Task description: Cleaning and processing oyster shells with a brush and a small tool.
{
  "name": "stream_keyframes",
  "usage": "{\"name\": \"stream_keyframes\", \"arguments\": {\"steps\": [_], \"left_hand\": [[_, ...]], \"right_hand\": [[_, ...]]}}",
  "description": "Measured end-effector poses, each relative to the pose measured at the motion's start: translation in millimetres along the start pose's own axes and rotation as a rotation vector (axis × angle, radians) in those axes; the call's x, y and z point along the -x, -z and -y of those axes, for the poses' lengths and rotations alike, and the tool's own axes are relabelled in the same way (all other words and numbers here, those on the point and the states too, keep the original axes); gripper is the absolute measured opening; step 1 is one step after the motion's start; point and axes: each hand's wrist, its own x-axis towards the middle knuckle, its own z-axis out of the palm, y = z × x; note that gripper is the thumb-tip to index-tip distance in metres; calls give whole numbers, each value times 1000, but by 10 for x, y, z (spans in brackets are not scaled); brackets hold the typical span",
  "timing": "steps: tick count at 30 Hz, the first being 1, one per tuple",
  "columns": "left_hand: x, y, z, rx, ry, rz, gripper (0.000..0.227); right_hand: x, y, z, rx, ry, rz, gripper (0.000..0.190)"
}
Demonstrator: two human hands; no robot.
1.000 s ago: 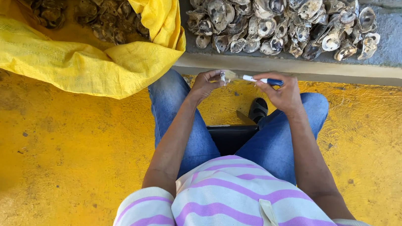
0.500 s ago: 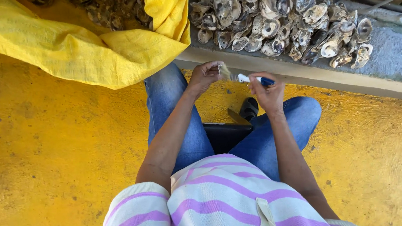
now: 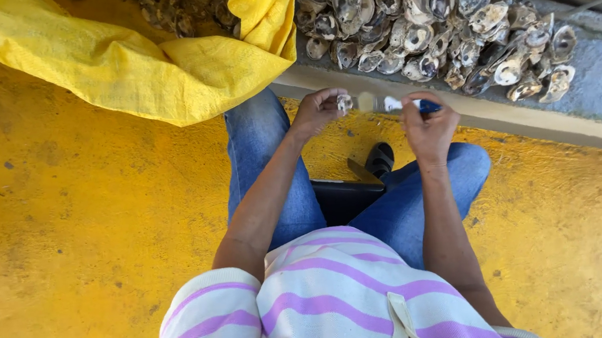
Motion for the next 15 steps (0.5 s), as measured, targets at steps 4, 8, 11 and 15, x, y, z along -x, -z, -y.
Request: {"name": "stream_keyframes", "arguments": {"steps": [4, 8, 11, 15], "left_hand": [[-84, 41, 140, 141, -35, 30, 52], [-30, 41, 167, 170, -47, 24, 48], [-28, 77, 125, 130, -65, 33, 47], [-26, 31, 108, -23, -51, -10, 46]], "right_hand": [[49, -144, 82, -216, -117, 47, 6], [66, -79, 216, 10, 24, -27, 6], [80, -127, 182, -143, -20, -34, 5], [37, -148, 325, 376, 74, -23, 9]]}}
